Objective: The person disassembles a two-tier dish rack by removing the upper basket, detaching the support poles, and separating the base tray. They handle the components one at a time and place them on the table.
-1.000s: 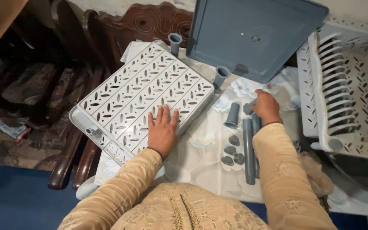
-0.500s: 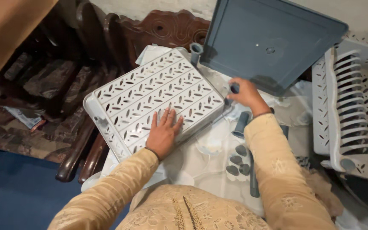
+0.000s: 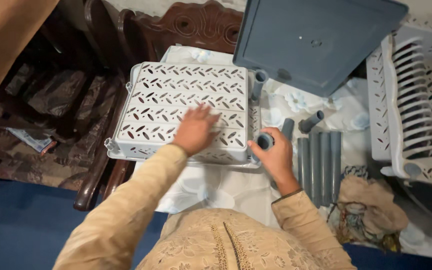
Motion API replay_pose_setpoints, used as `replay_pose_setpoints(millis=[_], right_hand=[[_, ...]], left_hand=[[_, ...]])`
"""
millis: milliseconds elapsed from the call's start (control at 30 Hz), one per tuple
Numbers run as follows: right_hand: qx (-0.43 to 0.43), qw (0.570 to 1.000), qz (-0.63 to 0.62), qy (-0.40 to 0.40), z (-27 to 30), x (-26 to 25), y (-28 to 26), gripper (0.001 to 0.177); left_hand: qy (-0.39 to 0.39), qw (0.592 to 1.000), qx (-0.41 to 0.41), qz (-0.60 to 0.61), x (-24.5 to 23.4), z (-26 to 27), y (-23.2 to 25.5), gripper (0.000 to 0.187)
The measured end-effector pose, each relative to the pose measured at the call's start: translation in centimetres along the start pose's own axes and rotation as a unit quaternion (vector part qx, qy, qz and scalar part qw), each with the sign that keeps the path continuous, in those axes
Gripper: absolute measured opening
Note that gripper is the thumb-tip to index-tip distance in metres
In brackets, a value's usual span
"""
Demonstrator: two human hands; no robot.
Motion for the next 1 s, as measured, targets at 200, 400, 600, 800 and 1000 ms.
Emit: replay_pose_setpoints(millis=[200,400,600,800,1000], right_hand=[[0.103,0.948,-0.300,-0.004,3.7,1.7,4.4,0.055],[0.148,0.950,-0.274,-0.018,5.5,6.3,11.2,0.032],[0.153,0.954,-0.237,0.104,6.1,7.7,11.1,0.026],[0.075,0.975,-0.204,0.054,5.2,5.5,7.1,0.025],[0.093,0.971,-0.183,0.123,5.4,5.8,6.9,0.024]], left_hand=[[0.007,0.996,-0.092,-0.010,5.8,-4.1,6.3,0.069],[0.004,0.994,-0.093,-0.059,6.7,-3.0,7.6,0.077],[0.009,0.995,-0.082,-0.056,6.3,-3.2,7.7,0.072],[-0.020,0.994,-0.086,-0.062,6.2,-2.8,7.8,0.072],[-0.012,0.994,-0.081,-0.067,6.6,-2.7,8.0,0.070]])
Point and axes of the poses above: each hand's wrist, its own z-axis away from the middle knuckle, its own x-axis out of the palm, y = z × x, the point moved 5 cm from there along -z, towards the middle knuckle, and after that the axes turned 8 degrees about y, right-handed, at the moved point
